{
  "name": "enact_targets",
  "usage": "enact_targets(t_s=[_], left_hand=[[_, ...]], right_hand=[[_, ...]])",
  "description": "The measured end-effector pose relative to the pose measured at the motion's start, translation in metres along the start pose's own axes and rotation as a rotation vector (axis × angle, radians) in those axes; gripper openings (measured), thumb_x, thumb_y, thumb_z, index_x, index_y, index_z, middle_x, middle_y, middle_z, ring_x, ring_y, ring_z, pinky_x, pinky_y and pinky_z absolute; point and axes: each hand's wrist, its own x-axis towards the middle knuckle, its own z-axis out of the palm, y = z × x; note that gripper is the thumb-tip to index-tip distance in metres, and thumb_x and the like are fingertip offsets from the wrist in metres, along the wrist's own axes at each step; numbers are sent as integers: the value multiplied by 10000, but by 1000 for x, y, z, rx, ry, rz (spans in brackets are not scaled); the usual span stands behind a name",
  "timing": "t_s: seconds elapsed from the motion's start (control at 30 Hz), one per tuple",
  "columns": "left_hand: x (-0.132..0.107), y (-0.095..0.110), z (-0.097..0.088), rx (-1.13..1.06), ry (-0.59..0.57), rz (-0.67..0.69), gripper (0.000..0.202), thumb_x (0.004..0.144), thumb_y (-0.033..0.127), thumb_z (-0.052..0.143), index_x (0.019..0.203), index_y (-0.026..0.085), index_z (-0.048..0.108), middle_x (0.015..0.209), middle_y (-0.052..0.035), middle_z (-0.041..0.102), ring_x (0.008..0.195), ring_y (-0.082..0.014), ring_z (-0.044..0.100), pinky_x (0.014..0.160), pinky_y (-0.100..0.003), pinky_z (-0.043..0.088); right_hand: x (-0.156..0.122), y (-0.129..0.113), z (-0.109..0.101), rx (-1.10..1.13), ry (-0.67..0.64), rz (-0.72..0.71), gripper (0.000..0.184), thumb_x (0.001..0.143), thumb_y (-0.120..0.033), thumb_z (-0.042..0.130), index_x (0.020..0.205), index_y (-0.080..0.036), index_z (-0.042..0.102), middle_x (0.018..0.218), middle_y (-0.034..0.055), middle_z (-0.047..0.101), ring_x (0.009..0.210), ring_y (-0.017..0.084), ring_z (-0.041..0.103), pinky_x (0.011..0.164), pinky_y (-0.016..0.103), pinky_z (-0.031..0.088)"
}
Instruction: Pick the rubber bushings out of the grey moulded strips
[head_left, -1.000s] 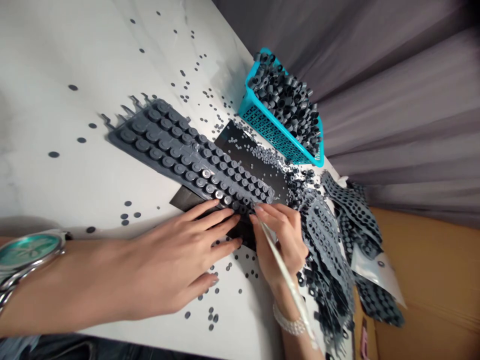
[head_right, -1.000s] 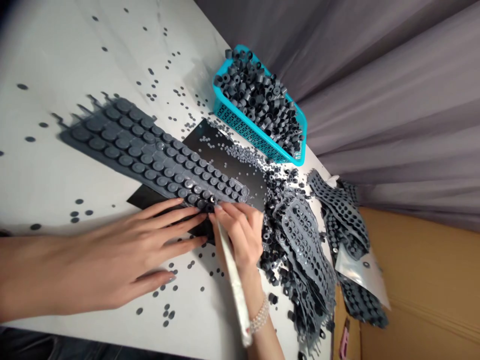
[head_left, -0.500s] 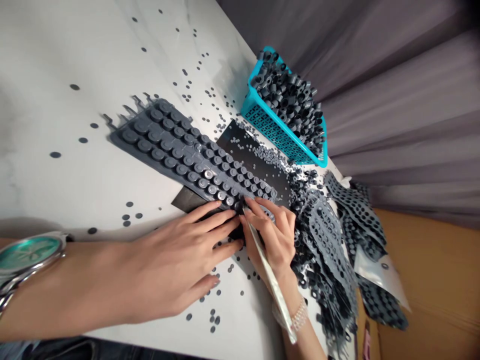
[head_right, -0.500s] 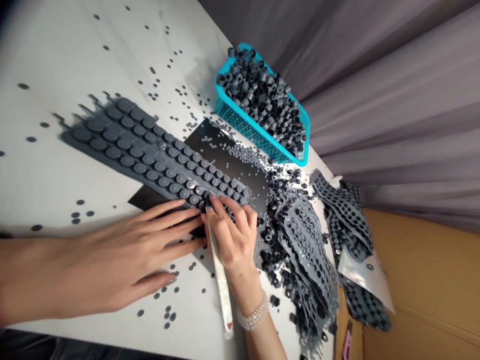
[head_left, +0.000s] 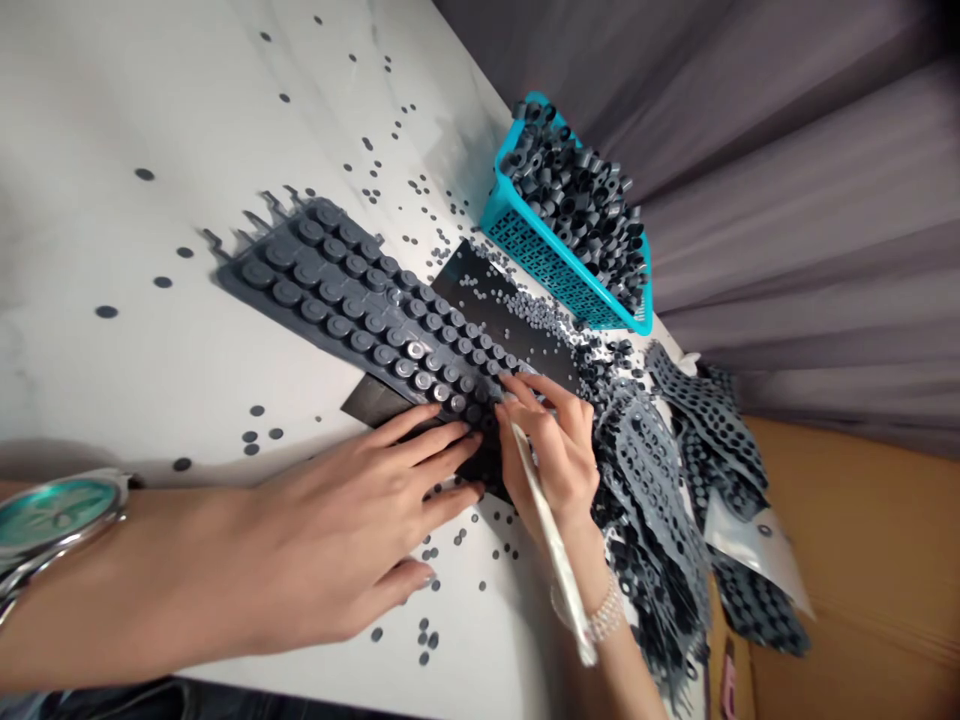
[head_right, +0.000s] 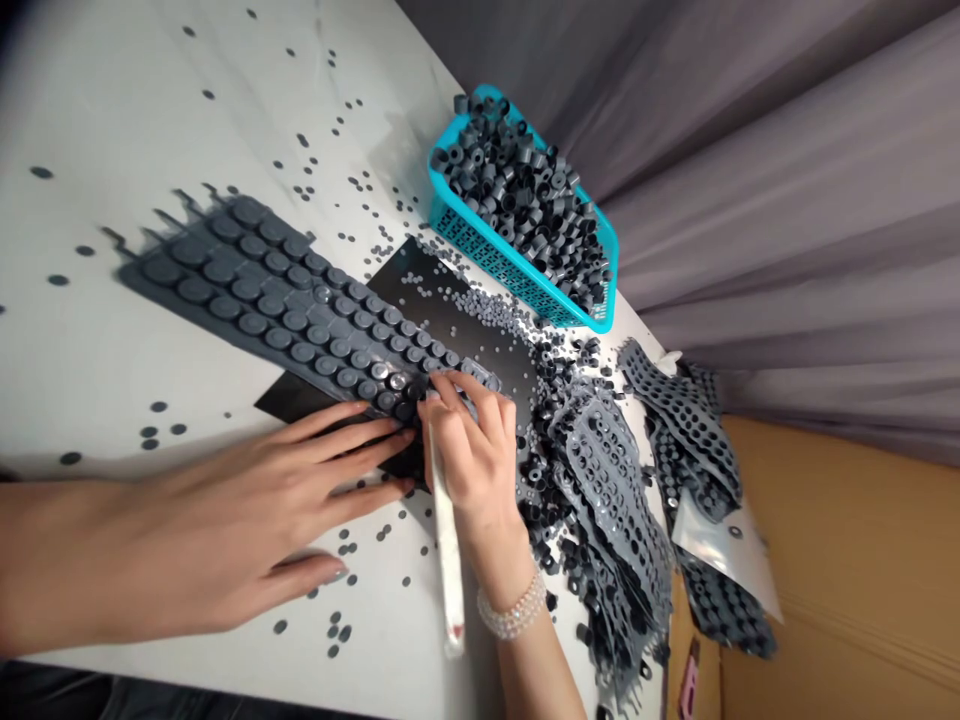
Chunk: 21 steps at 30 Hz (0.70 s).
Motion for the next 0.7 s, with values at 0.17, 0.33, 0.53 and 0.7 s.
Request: enact_targets(t_s=[0.17,0.33,0.53,0.7], left_hand=[[-2,0,5,-13,-24,-7,487,918,524,461,1290,236,582,1359,-47,597,1320,-255,452,1169,-419,165],[-1,0,9,4,-27,-10,497,920,535,449,1299,239,574,1381,-41,579,1340,-259,429,1176,-410,115],[-2,0,4,11,-17,-5,477,910,536,467,1269,253,602,1376,-44,587,1337,-261,441,1159,-421,164],[-2,1,1,13,-9,9,494,909,527,472,1279,227,604,1336,-83,618,1273,-263,520,1126,-438,243]], right_hand=[[-7,-2,-3,75,-66,-37,171,845,-63,636,938,-184,557,1084,112,741,1065,241,665,821,373,455],[-12,-2,-2,52,-80,-28,147,875,-94,603,966,-201,561,1108,95,738,1077,223,657,829,367,449],[-10,-2,4,28,-107,-44,176,883,-73,563,1009,-196,568,1123,100,728,1125,225,629,864,373,454],[-4,5,14,-71,121,197,161,872,-59,560,937,-201,601,1079,95,722,1086,215,643,867,357,489]])
